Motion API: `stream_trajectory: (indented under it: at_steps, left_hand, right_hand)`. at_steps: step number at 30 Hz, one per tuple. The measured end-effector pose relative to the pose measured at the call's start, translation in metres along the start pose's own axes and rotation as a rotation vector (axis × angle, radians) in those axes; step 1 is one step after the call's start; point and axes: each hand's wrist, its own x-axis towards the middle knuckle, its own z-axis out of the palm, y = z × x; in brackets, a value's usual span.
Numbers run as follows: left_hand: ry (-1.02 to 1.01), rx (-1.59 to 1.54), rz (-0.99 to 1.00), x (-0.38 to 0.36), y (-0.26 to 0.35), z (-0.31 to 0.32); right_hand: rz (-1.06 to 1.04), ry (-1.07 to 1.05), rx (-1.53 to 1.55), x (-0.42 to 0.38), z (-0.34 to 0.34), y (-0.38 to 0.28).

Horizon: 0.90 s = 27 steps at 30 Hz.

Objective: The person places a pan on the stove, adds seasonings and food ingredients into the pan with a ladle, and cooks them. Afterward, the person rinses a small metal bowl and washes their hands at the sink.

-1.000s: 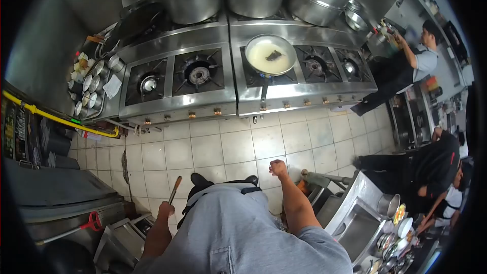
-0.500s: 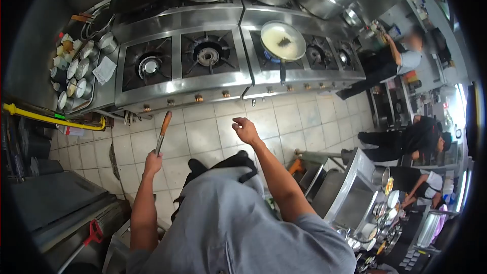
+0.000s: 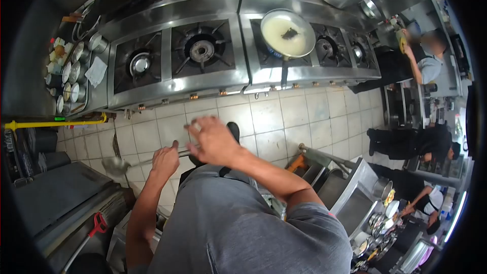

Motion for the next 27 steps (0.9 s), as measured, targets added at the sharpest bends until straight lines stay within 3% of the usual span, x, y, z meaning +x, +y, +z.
stream_trajectory:
  at_steps: [2,4,6,8,9,10,11,13,15,17,19,20,21,23,24,25,27]
  left_hand:
    - [0.022,0.088,0.126,0.045,0.051,-0.031]
    - [0.025,0.124,0.262,0.081,0.119,-0.071]
    - [0.089,0.083,0.465,0.108,0.181,-0.101]
    - [0.229,0.011,0.701,0.125,0.236,-0.135]
    - [0.350,-0.043,0.834,0.131,0.252,-0.147]
    - [0.344,-0.040,0.842,0.135,0.258,-0.152]
    - [0.426,-0.107,0.894,0.140,0.264,-0.155]
    - [0.509,-0.175,0.950,0.149,0.263,-0.153]
    - [0.248,-0.312,0.697,0.154,0.221,-0.126]
    - [0.156,-0.318,0.556,0.154,0.171,-0.091]
    - [0.039,-0.243,0.420,0.138,0.129,-0.073]
    - [-0.012,-0.274,0.365,0.128,0.107,-0.058]
    - [-0.058,-0.304,0.308,0.118,0.088,-0.046]
    - [-0.077,-0.249,0.270,0.094,0.064,-0.033]
    - [-0.094,-0.190,0.240,0.084,0.055,-0.026]
    - [-0.092,-0.193,0.233,0.077,0.049,-0.018]
    - [-0.119,-0.240,0.127,0.069,0.036,0.005]
  right_hand:
    - [0.210,-0.601,0.056,-0.011,-0.016,0.025]
    - [0.202,-0.597,0.144,-0.044,-0.002,0.092]
    - [0.509,-0.640,0.920,-0.064,-0.077,0.122]
    - [0.709,-0.464,1.119,-0.085,-0.141,0.123]
    - [0.759,-0.218,1.148,-0.098,-0.150,0.127]
    - [0.789,-0.127,0.896,-0.097,-0.180,0.123]
    - [0.583,0.172,0.529,-0.118,-0.152,0.154]
    - [0.804,0.229,0.379,-0.121,-0.180,0.162]
    - [0.926,0.295,0.280,-0.121,-0.192,0.187]
    - [0.878,0.322,0.219,-0.117,-0.190,0.207]
    - [0.917,0.550,1.021,-0.104,-0.188,0.216]
    - [0.890,0.385,1.144,-0.106,-0.198,0.225]
    - [0.891,0.384,1.141,-0.101,-0.203,0.234]
    - [1.095,0.331,0.634,-0.090,-0.204,0.246]
    - [0.961,0.378,0.318,-0.097,-0.179,0.274]
    - [0.957,0.371,0.318,-0.096,-0.165,0.287]
    - [0.882,0.377,-0.071,-0.090,-0.151,0.298]
